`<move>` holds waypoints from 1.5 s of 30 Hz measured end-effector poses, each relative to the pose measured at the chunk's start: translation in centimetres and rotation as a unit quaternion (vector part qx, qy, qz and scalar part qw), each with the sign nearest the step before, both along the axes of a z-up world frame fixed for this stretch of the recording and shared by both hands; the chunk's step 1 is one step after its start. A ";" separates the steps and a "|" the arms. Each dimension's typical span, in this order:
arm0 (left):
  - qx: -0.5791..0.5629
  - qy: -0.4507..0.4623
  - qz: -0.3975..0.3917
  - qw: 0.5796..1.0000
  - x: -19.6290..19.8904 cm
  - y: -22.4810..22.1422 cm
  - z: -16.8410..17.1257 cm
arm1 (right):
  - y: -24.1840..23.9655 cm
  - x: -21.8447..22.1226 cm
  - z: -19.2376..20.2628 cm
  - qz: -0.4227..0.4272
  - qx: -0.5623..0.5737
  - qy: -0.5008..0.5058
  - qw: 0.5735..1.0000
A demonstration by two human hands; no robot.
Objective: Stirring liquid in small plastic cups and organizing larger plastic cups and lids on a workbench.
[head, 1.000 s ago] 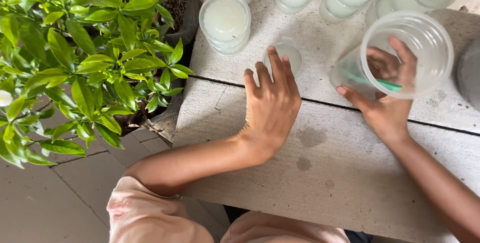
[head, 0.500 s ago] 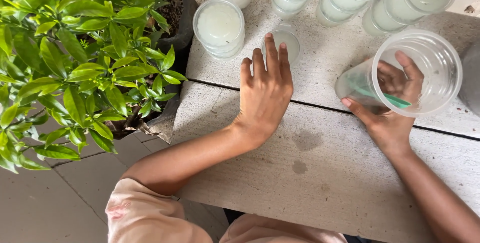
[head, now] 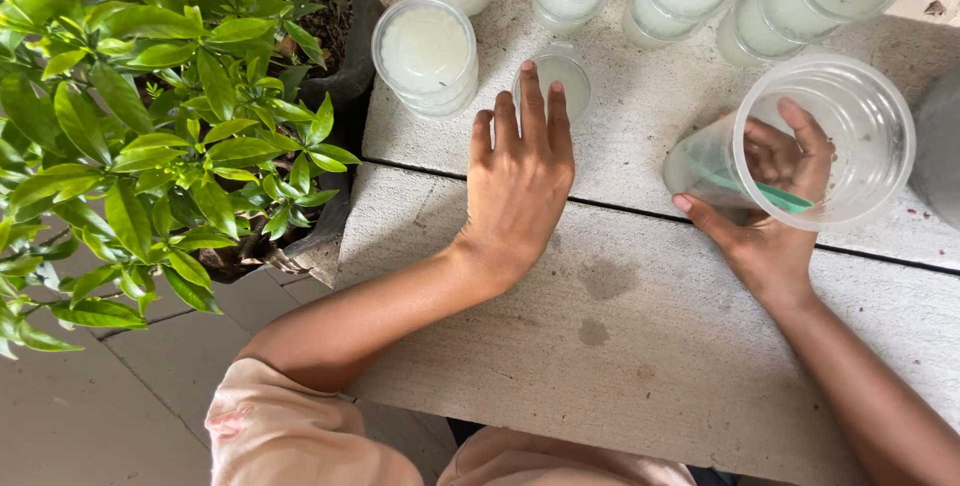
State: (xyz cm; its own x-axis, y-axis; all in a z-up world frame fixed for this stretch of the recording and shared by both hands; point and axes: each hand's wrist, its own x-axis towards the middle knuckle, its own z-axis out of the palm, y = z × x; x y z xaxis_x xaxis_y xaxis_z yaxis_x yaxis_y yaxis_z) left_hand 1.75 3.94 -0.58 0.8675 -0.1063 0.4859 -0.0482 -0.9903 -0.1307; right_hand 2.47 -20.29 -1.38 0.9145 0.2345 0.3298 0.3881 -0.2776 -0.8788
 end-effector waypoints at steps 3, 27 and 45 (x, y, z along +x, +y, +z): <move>0.006 0.006 -0.002 1.000 -0.1 0.1 0.1 | 0.1 0.0 0.0 0.003 0.009 0.007 1.000; -0.200 -0.075 -0.599 0.772 -7.3 -6.4 0.7 | -5.9 -3.6 1.5 -0.032 -0.046 0.018 0.998; -0.517 -0.008 -0.439 0.734 2.8 -25.8 2.2 | -15.7 -1.3 10.6 -0.205 -0.416 -0.275 0.842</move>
